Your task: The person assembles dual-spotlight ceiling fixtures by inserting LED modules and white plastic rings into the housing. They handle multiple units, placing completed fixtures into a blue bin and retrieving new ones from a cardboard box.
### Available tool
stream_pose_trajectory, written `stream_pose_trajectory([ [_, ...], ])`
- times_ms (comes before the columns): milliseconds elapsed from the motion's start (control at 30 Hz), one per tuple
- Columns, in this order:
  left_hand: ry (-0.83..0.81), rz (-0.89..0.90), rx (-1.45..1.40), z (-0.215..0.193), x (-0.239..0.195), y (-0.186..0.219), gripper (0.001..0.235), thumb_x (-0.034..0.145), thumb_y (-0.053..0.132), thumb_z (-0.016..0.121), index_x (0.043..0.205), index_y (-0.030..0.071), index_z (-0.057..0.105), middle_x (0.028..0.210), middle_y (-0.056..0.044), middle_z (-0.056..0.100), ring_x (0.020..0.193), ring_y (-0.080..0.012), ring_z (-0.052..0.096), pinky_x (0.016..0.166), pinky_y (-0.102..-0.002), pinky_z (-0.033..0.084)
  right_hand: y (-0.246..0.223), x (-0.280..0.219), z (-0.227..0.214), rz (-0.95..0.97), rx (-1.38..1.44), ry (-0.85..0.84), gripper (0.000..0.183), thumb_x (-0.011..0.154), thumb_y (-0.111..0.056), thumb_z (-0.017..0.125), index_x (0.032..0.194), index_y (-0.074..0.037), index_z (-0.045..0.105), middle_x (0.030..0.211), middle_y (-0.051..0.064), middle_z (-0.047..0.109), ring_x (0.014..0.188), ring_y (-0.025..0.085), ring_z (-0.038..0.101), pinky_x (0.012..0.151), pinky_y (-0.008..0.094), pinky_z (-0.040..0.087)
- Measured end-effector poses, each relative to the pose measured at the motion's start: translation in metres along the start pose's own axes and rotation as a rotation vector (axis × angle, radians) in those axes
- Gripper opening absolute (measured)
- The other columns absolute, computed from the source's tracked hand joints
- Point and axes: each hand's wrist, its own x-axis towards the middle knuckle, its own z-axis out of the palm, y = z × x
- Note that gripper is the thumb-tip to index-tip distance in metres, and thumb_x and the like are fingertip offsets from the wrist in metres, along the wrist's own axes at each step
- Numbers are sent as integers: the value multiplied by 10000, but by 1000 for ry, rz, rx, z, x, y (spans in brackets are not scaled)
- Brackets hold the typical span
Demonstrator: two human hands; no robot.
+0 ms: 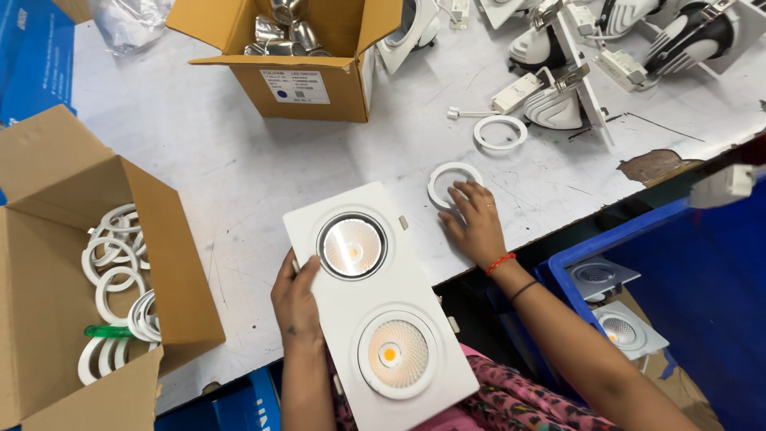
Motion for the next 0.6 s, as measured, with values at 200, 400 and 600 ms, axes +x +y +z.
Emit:
stream_pose_trajectory([
  [200,-75,32,-284,-7,-33,32,491,962,64,559,1418,-113,525,1245,-218,671,1083,-273,664,951,-362,520,-69,-25,-47,565,883,-221,504,1068,-340,482,1413,14,579,1395,144,656,1328,279,578,1149,403,406],
  [400,-89,217,-9,7,-18,98,537,935,123,564,1433,-70,500,1285,-181,673,1126,-242,677,988,-323,527,-140,-12,-120,319,1501,-616,934,946,-552,572,1587,50,258,1605,188,403,1498,264,386,1222,381,312],
  [600,-198,739,293,34,44,204,414,971,107,605,1356,-42,616,1272,-118,706,1141,-177,669,1049,-291,494,-147,73,-94,336,1257,-506,848,940,-219,699,1621,48,268,1506,180,519,1378,237,514,1149,374,435],
])
